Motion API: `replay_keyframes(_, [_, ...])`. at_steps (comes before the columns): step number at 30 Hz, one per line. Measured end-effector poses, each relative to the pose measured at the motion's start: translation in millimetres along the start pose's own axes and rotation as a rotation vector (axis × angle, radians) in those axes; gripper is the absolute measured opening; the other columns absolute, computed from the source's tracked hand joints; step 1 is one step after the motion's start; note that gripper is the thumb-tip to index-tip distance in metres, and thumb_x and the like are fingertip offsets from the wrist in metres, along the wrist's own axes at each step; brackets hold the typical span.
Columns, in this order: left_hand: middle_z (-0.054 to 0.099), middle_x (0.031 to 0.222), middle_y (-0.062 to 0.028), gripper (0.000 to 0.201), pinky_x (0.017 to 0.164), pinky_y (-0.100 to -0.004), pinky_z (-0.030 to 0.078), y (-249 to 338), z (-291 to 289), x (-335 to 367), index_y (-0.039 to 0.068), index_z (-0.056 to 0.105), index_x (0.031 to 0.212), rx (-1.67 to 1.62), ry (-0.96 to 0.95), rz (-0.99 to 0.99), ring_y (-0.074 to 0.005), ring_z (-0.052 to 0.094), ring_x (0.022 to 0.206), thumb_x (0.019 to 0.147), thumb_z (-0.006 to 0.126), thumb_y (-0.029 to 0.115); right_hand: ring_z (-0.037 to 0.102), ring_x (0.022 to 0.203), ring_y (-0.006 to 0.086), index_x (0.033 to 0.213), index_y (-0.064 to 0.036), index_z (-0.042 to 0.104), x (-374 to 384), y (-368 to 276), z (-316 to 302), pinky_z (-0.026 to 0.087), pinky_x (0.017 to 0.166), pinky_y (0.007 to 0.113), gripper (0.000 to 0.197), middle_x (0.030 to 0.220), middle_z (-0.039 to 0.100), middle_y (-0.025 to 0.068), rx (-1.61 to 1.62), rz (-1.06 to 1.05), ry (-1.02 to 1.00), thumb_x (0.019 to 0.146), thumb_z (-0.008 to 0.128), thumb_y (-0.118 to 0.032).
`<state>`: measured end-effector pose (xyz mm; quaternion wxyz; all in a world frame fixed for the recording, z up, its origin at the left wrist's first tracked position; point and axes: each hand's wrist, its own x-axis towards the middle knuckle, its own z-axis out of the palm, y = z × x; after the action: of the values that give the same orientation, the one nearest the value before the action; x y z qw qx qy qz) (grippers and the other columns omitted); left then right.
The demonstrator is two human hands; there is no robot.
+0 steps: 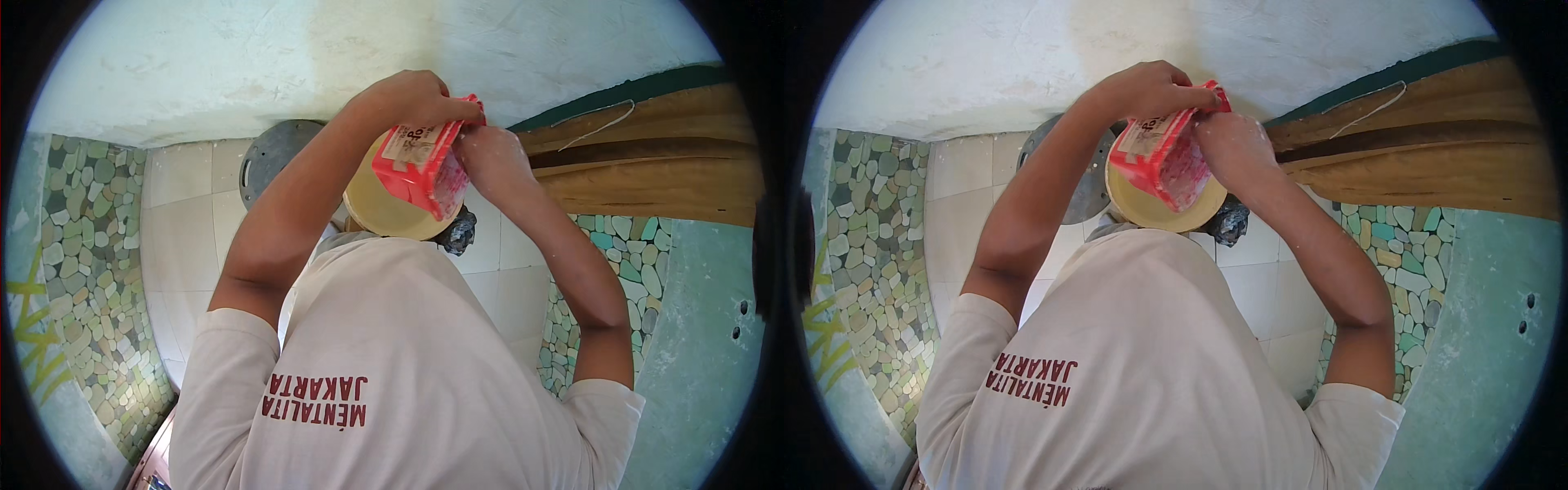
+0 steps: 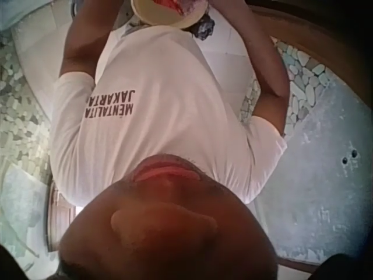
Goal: The recorder is washing a red plastic container and its lid in a bucket of soapy water.
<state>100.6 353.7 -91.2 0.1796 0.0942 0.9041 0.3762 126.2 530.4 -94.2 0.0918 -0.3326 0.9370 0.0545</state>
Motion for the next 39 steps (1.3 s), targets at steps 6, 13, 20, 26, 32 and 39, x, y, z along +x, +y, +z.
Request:
replay_keyframes(6, [0.068, 0.097, -0.0198, 0.069, 0.084, -0.0351, 0.049, 1, 5, -5, 0.000, 0.071, 0.101, -0.041, -0.075, -0.061, -0.0288, 0.065, 0.089, 0.073, 0.057, 0.062, 0.064, 0.082, 0.0348, 0.084, -0.0022, 0.063, 1, 0, 6, 0.052, 0.066, 0.046, 0.011, 0.084, 0.065, 0.0189, -0.012, -0.034, -0.083, 0.082, 0.056, -0.010])
replay_keyframes(13, [0.069, 0.089, -0.0204, 0.074, 0.079, -0.0377, 0.050, -4, -1, -5, 0.000, 0.073, 0.089, -0.128, -0.019, -0.094, -0.0320, 0.067, 0.083, 0.071, 0.054, 0.069, 0.066, 0.081, 0.0364, 0.088, -0.0020, 0.066, -15, 6, -12, 0.054, 0.069, 0.046, 0.016, 0.084, 0.066, 0.0194, -0.058, -0.015, 0.133, 0.085, 0.051, -0.009])
replay_keyframes(20, [0.069, 0.089, -0.0197, 0.075, 0.078, -0.0373, 0.051, -10, 2, -4, 0.000, 0.073, 0.089, -0.067, -0.089, -0.118, -0.0307, 0.067, 0.081, 0.071, 0.053, 0.071, 0.066, 0.080, 0.0373, 0.091, 0.0002, 0.064, -7, 5, 2, 0.053, 0.069, 0.048, 0.020, 0.086, 0.065, 0.0201, -0.016, -0.052, 0.034, 0.089, 0.048, -0.011])
replay_keyframes(26, [0.068, 0.083, -0.0145, 0.067, 0.065, -0.0356, 0.055, -19, 3, -3, 0.000, 0.070, 0.100, -0.141, -0.118, -0.133, -0.0224, 0.065, 0.072, 0.075, 0.058, 0.061, 0.062, 0.080, 0.0382, 0.094, -0.0016, 0.058, -8, 15, 14, 0.050, 0.069, 0.048, 0.011, 0.087, 0.063, 0.0192, 0.056, -0.048, 0.078, 0.084, 0.053, -0.005])
replay_keyframes(32, [0.069, 0.090, -0.0196, 0.076, 0.078, -0.0372, 0.050, -15, 6, -2, 0.000, 0.072, 0.090, -0.118, -0.102, -0.129, -0.0311, 0.066, 0.082, 0.070, 0.053, 0.071, 0.063, 0.081, 0.0377, 0.098, -0.0019, 0.060, -1, 16, 21, 0.051, 0.070, 0.048, 0.017, 0.089, 0.064, 0.0190, 0.031, -0.094, 0.030, 0.089, 0.048, -0.009])
replay_keyframes(39, [0.069, 0.092, -0.0200, 0.075, 0.079, -0.0375, 0.050, -5, 0, -7, 0.000, 0.072, 0.091, -0.131, -0.049, -0.167, -0.0314, 0.066, 0.083, 0.069, 0.054, 0.070, 0.062, 0.080, 0.0377, 0.095, -0.0029, 0.059, -8, 18, 11, 0.050, 0.069, 0.048, 0.013, 0.091, 0.063, 0.0185, 0.025, 0.014, 0.131, 0.083, 0.055, -0.005])
